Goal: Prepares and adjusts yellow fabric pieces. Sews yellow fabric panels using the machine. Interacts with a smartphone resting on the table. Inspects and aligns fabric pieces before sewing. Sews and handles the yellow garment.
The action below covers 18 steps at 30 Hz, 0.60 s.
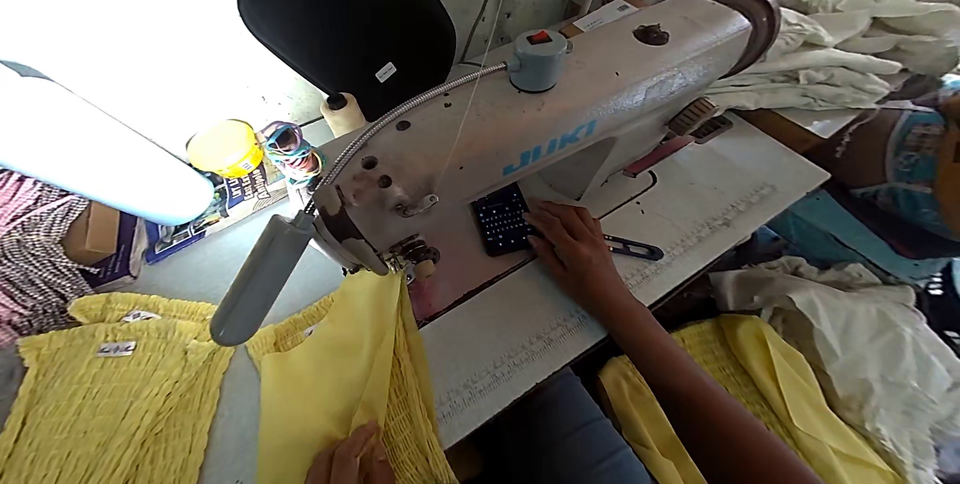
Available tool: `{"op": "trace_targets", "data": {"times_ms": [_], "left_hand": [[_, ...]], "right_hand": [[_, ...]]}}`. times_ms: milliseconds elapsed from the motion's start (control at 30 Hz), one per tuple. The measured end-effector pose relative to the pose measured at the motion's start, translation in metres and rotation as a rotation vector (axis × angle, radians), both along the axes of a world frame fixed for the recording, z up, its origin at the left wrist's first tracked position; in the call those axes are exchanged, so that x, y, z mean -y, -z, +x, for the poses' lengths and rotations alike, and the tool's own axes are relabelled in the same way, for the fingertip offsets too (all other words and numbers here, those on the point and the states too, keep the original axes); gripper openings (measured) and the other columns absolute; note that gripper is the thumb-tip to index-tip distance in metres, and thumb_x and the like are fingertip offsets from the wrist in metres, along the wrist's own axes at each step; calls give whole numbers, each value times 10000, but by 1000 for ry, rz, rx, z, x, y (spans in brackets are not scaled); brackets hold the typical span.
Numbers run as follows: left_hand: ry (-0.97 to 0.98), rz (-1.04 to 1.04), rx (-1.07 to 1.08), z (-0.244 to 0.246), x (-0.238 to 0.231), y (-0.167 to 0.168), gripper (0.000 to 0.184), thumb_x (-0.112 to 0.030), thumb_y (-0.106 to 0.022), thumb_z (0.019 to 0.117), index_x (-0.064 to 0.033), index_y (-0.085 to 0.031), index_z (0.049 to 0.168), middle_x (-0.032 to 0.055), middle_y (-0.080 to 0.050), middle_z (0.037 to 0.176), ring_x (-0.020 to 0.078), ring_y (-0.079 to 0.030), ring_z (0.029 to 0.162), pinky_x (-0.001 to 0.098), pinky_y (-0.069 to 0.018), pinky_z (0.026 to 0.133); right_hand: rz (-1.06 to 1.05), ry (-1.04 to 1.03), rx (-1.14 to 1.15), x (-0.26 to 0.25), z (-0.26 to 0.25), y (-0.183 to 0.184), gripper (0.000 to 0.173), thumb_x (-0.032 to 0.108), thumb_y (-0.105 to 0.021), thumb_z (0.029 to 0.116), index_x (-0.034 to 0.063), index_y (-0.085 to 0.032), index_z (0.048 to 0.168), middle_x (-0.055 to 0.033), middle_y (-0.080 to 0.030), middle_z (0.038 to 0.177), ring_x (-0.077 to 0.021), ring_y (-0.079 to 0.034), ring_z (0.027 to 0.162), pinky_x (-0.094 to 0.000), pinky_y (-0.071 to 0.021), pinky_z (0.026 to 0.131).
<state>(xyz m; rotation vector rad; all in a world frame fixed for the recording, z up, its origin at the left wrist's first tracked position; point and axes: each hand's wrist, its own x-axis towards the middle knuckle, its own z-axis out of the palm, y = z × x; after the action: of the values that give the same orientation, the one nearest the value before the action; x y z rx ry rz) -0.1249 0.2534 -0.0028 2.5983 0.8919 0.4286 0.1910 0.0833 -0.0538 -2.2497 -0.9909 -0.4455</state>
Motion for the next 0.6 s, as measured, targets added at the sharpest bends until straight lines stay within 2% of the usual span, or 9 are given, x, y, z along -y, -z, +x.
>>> {"op": "trace_targets", "data": {"times_ms": [200, 267, 367, 433, 600], "left_hand": [[-92, 163, 56, 9, 2, 17, 272, -208, -572, 964, 22, -703, 902, 205, -682, 849, 353, -683, 815, 433, -546, 683], [-94, 200, 62, 10, 1, 21, 295, -229, -560, 966, 16, -701, 884, 193, -676, 832, 344, -679, 800, 420, -541, 671], [-93, 250, 77, 11, 1, 25, 306, -241, -556, 959, 13, -696, 859, 184, -674, 816, 331, -678, 781, 404, -534, 648], [-83, 270, 98, 11, 0, 27, 309, -244, -557, 960, 10, -694, 851, 184, -676, 807, 330, -683, 773, 406, -541, 646], [-82, 313, 141, 11, -2, 32, 322, -261, -542, 969, -10, -690, 830, 169, -664, 779, 305, -671, 751, 376, -530, 635]], "right_hand": [[-71, -81, 55, -6, -1, -1, 449, 456, -518, 1042, 132, -717, 1281, -194, -607, 1402, -415, -588, 1242, -594, -456, 981], [-73, -72, 50, -8, 2, -5, 455, 464, -516, 1040, 141, -711, 1295, -194, -593, 1424, -425, -569, 1279, -621, -442, 1003], [-23, -6, 26, -10, 10, -10, 430, 402, -534, 1041, 89, -701, 1285, -202, -587, 1421, -441, -555, 1271, -624, -443, 958], [-22, -23, 7, -13, 10, -9, 439, 411, -540, 1037, 86, -700, 1286, -210, -569, 1439, -451, -536, 1288, -627, -434, 964], [-105, -157, 74, -22, 1, -1, 478, 523, -479, 1038, 192, -721, 1285, -190, -546, 1484, -425, -512, 1348, -633, -387, 1056]]}}
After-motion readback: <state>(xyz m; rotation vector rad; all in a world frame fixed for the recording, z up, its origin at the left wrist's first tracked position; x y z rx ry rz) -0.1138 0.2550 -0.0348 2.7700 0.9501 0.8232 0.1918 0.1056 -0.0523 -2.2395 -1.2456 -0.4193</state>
